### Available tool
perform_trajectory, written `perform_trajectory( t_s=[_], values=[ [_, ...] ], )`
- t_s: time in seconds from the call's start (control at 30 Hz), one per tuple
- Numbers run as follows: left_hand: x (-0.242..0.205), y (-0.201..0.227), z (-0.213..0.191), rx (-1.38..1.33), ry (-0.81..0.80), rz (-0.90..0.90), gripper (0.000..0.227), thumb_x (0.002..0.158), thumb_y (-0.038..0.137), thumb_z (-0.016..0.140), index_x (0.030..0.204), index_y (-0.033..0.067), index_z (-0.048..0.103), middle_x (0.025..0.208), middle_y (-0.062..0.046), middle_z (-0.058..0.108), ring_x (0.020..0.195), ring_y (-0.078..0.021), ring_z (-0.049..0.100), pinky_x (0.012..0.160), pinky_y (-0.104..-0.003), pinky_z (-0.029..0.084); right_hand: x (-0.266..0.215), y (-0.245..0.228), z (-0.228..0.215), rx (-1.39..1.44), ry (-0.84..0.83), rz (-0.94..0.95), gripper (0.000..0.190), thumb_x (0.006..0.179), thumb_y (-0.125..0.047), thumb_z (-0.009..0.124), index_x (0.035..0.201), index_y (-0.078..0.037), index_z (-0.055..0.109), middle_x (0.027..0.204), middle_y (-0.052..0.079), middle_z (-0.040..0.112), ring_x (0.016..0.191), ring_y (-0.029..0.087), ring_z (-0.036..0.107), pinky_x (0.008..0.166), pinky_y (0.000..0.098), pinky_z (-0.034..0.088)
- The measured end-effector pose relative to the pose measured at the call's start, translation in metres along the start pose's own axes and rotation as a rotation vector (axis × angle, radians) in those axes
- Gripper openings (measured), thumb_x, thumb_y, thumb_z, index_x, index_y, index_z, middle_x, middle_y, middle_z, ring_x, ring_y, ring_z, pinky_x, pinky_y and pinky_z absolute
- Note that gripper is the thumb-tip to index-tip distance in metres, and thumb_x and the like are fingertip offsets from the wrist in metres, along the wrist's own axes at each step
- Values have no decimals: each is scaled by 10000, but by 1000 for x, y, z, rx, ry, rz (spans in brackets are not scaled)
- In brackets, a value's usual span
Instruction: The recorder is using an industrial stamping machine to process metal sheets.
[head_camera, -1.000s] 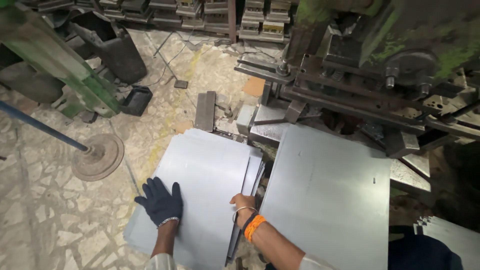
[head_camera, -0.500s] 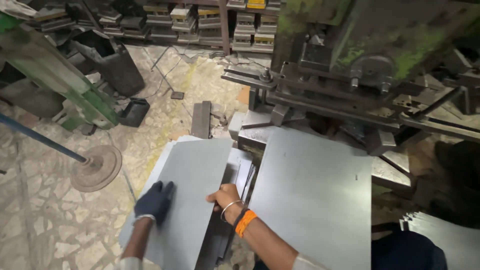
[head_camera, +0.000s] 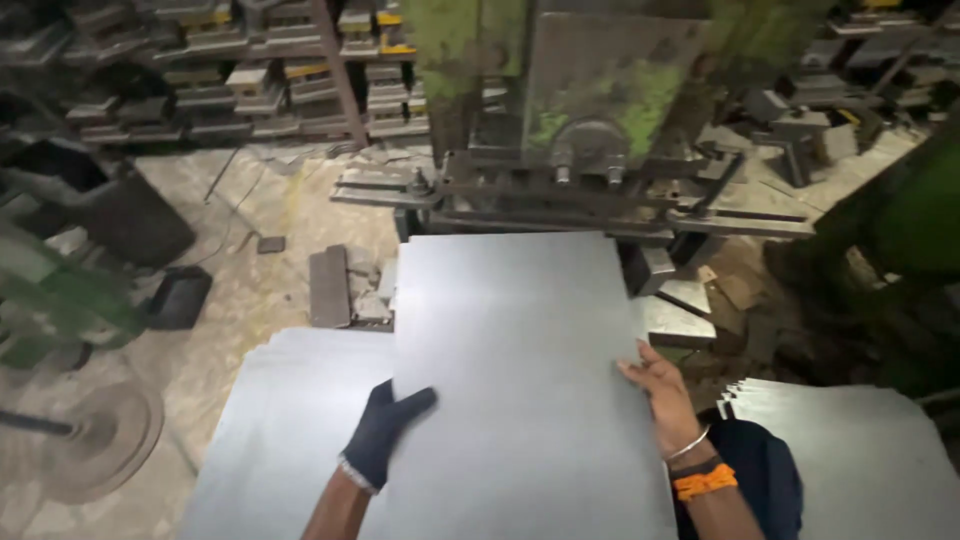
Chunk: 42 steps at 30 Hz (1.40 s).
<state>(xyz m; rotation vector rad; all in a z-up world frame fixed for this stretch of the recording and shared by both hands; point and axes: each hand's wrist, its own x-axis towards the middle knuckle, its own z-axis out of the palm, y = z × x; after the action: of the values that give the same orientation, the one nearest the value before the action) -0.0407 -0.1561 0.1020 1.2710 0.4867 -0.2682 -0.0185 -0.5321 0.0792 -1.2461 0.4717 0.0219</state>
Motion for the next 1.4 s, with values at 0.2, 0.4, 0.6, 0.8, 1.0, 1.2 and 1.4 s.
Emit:
perform_trajectory(
  t_s=[0.2,0.4,0.6,0.8,1.0,1.2,1.4],
  values=[
    [96,0,53,253,-62,22,632,666,276,968,1197,5,758,1010,-185,783,938,-284,755,852,-429,579,53,-25,-33,-75,45,-135,445,866,-32,730,1302,10,656,1009,115,717,860,202,710,778,338,561],
    [142,13,84,58,-9,70,622,635,142,978,1187,-15,738,1023,-190,762,1003,-285,736,989,-411,522,144,-26,-64,-44,-129,-88,505,858,-78,745,1343,-40,609,900,168,762,740,214,756,628,335,596],
    [155,6,80,120,-4,61,672,675,160,956,1250,-68,693,1147,-247,725,1137,-315,681,1093,-475,455,82,-62,-17,-313,169,-229,277,784,-192,849,1023,-67,787,767,95,686,726,102,560,653,258,482],
    [187,21,77,-29,-91,119,565,733,198,873,1255,43,720,1046,-126,744,976,-251,728,972,-399,529,173,-26,-46,-81,50,-317,294,973,-292,582,1185,-153,732,1056,40,731,1058,146,671,918,223,462],
    [219,51,86,173,-29,214,552,740,261,949,1208,45,751,1075,-138,762,1041,-233,717,1037,-406,515,167,-68,-1,-59,38,-323,310,791,-110,837,1087,-42,770,928,36,719,862,85,592,844,252,519],
    [229,45,83,85,28,154,538,731,206,970,1182,21,743,1043,-168,763,991,-251,740,986,-426,550,160,-71,6,-46,90,-281,363,755,-117,869,1089,-19,764,920,53,717,874,85,622,850,257,521],
    [213,56,95,-21,15,132,503,747,143,948,1174,-16,737,1057,-184,765,1002,-259,744,1000,-424,540,165,-73,2,-96,128,-239,423,726,-120,911,1117,-51,764,928,41,724,852,73,630,845,253,510]
  ],
)
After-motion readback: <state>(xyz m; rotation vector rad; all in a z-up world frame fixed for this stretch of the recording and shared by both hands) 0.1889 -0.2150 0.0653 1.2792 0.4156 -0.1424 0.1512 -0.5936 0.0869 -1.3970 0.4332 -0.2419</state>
